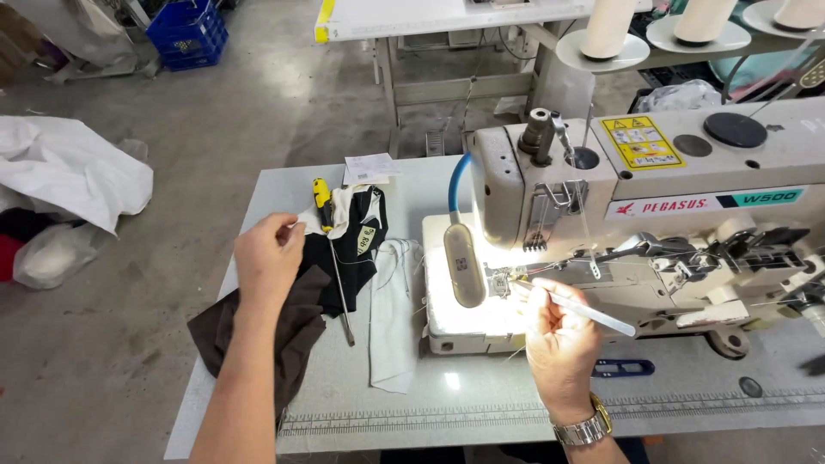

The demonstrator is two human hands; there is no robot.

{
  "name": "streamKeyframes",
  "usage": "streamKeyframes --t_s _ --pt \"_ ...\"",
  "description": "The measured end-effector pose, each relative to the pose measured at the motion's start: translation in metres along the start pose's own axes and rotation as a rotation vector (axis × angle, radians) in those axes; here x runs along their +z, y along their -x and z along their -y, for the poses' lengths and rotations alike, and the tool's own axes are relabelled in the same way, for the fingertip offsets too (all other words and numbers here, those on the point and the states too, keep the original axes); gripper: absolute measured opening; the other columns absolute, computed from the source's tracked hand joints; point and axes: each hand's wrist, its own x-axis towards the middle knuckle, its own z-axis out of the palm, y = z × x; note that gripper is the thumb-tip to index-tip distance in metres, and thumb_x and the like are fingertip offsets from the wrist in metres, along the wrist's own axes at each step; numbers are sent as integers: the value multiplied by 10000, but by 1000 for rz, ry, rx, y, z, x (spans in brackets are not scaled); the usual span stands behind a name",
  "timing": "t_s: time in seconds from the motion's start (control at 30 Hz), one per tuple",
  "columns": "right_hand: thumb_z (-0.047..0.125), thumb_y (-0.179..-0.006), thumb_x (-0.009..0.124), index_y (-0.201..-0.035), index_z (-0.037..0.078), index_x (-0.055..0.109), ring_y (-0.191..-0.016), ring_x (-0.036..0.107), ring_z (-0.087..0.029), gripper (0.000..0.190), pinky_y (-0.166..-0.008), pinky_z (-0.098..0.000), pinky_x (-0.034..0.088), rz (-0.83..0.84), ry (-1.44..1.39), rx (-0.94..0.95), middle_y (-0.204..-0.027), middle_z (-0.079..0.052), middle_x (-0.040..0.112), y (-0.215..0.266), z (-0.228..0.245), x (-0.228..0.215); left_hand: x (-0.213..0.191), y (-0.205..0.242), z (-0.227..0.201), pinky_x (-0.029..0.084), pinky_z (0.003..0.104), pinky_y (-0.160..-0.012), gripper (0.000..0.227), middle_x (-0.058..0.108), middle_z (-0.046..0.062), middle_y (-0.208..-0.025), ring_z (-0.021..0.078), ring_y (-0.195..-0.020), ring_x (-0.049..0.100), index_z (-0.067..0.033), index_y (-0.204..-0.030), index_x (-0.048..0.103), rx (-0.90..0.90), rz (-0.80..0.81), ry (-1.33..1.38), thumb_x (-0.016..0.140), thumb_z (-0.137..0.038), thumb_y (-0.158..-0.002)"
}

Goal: The person threads a white thread through the needle area of a Pegasus W500 industrial sewing machine. They use a small metal tool to guide the thread through the machine's tension discs and guides, then pull the thread through the needle eye.

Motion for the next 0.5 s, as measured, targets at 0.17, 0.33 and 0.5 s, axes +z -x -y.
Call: streamKeyframes --t_s 0.17,0.33,0.5 --pt "50 -1010 577 -1144 -41 618 -911 785 -254 168 -816 -325 675 -5 -8 -26 -985 -195 756 -1 5 0 20 -3 -29 321 627 -1152 1085 381 203 -1579 444 -1486 290 -231 -1578 336 -318 436 -271 718 -715 -685" --pt "77 -1007 576 -1123 -42 631 -882 800 -254 175 -768 -316 692 4 49 9 -935 -179 763 -3 5 -1 33 6 -5 331 720 -1066 809 293 113 -1591 420 -1440 266 -311 -1555 345 -401 457 -486 574 -650 -857" --pt "126 -1027 575 -1107 39 665 -919 705 -169 149 -881 -275 576 -88 88 -88 -1022 -79 719 3 -25 1 35 6 20 272 760 -1062 875 298 105 -1635 434 -1494 233 -336 -1516 422 -421 363 -458 616 -685 -738"
